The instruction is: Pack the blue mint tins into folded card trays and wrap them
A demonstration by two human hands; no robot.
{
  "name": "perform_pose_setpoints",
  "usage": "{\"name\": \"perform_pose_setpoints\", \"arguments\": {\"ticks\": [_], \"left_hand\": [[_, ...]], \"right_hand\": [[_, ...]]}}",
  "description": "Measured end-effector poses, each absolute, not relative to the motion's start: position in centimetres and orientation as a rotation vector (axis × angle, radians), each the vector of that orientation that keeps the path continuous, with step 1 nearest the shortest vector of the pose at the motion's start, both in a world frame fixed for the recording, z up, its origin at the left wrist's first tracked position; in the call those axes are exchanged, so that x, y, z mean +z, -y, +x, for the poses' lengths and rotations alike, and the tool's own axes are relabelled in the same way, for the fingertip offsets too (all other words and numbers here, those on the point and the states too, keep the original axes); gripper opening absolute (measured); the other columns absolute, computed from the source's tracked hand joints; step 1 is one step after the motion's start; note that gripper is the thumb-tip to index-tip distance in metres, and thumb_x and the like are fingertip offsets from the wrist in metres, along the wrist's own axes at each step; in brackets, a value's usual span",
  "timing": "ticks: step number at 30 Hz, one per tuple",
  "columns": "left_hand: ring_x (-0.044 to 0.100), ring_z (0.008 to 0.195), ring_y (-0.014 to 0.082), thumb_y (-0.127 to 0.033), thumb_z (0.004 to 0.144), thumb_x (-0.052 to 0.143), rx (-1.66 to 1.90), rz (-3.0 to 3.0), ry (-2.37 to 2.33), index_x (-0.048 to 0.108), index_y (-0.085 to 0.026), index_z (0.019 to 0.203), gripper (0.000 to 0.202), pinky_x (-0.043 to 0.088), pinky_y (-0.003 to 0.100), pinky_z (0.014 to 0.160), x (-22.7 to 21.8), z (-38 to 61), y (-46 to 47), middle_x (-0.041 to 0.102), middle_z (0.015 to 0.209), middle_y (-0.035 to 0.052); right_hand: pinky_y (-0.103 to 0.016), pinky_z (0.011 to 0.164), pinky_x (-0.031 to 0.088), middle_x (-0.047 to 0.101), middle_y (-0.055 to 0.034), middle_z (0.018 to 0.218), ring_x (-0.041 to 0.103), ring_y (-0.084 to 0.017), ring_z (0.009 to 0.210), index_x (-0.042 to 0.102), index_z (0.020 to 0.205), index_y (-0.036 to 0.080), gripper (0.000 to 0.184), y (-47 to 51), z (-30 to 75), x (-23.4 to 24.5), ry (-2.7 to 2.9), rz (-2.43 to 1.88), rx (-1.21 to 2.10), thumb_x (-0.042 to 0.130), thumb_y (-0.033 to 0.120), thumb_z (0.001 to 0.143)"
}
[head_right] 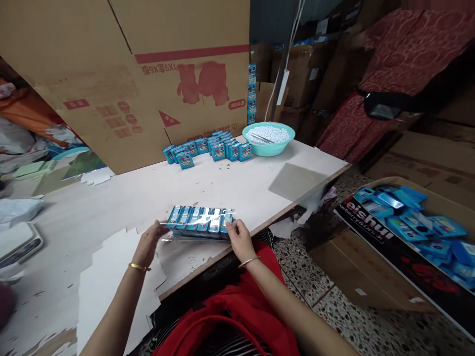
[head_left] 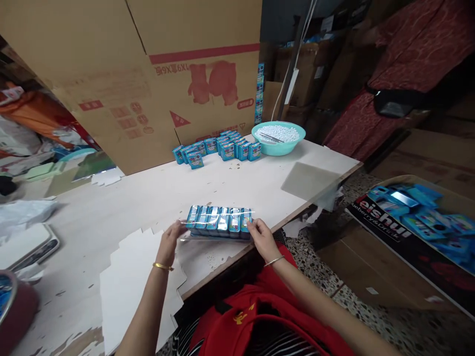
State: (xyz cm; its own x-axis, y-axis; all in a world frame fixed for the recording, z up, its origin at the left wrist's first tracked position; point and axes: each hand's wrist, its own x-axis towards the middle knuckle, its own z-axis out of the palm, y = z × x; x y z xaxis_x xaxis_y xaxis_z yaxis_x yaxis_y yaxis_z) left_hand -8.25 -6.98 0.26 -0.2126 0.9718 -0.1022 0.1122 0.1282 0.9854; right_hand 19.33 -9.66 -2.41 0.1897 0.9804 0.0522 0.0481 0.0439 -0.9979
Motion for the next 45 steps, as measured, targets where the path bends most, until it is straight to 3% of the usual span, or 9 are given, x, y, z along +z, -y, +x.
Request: {"name": "perform_pose_setpoints", "arguments": {"ticks": [2,11,16,34,40,45], "left_hand": [[0.061,0.096,0.0228,-0.055,0.074,0.06,1.195,1.085,-1.405,0.068,-0.011,0.094,0.049,0.041,0.038,0.096,-0.3,-8.0,7.1,0.069,0.099,0.0104],[0.06,0.092,0.0206,-0.039,0.07,0.069,1.167,1.177,-1.341,0.07,-0.016,0.089,0.03,0.045,0.031,0.085,0.5,-6.3,8.8,0.07,0.094,0.0052],[0.061,0.089,0.0216,-0.04,0.066,0.071,1.173,1.159,-1.362,0.07,-0.016,0.089,0.033,0.047,0.031,0.08,0.6,-5.5,8.6,0.07,0.094,0.006],[0.062,0.093,0.024,-0.042,0.063,0.073,1.108,1.216,-1.394,0.07,-0.018,0.089,0.035,0.048,0.035,0.083,0.9,-4.7,7.6,0.07,0.096,0.0051],[0.059,0.101,0.0244,-0.048,0.068,0.069,1.04,1.215,-1.424,0.068,-0.017,0.098,0.043,0.043,0.036,0.092,0.9,-5.0,7.6,0.069,0.102,0.007],[0.057,0.107,0.0238,-0.058,0.072,0.061,1.158,1.096,-1.467,0.066,-0.017,0.105,0.053,0.041,0.036,0.095,1.1,-4.9,7.2,0.066,0.109,0.0092]], "right_hand": [[-0.024,0.058,0.032,0.033,0.0058,0.061,0.033,-0.012,0.06,0.036,0.061,0.022,0.044,9.5,19.2,-2.7,1.092,-1.26,1.032,0.05,0.059,0.08],[-0.022,0.054,0.036,0.04,0.0042,0.064,0.039,-0.012,0.06,0.035,0.064,0.022,0.043,8.0,20.9,-3.6,0.909,-1.238,1.155,0.057,0.057,0.075],[-0.021,0.051,0.036,0.041,0.0041,0.064,0.039,-0.011,0.059,0.035,0.063,0.022,0.043,7.8,21.3,-2.8,0.845,-1.212,1.193,0.059,0.057,0.073],[-0.022,0.053,0.036,0.039,0.0059,0.06,0.039,-0.01,0.057,0.033,0.059,0.022,0.047,6.3,22.7,-2.1,0.829,-1.204,1.207,0.061,0.058,0.069],[-0.022,0.058,0.04,0.048,0.0044,0.065,0.045,-0.01,0.062,0.042,0.062,0.02,0.044,6.4,23.1,-2.1,0.803,-1.182,1.291,0.065,0.058,0.068],[-0.023,0.066,0.045,0.06,0.0,0.082,0.055,-0.013,0.078,0.049,0.067,0.021,0.044,6.8,23.7,-1.9,0.662,-1.206,1.323,0.067,0.061,0.064]]}}
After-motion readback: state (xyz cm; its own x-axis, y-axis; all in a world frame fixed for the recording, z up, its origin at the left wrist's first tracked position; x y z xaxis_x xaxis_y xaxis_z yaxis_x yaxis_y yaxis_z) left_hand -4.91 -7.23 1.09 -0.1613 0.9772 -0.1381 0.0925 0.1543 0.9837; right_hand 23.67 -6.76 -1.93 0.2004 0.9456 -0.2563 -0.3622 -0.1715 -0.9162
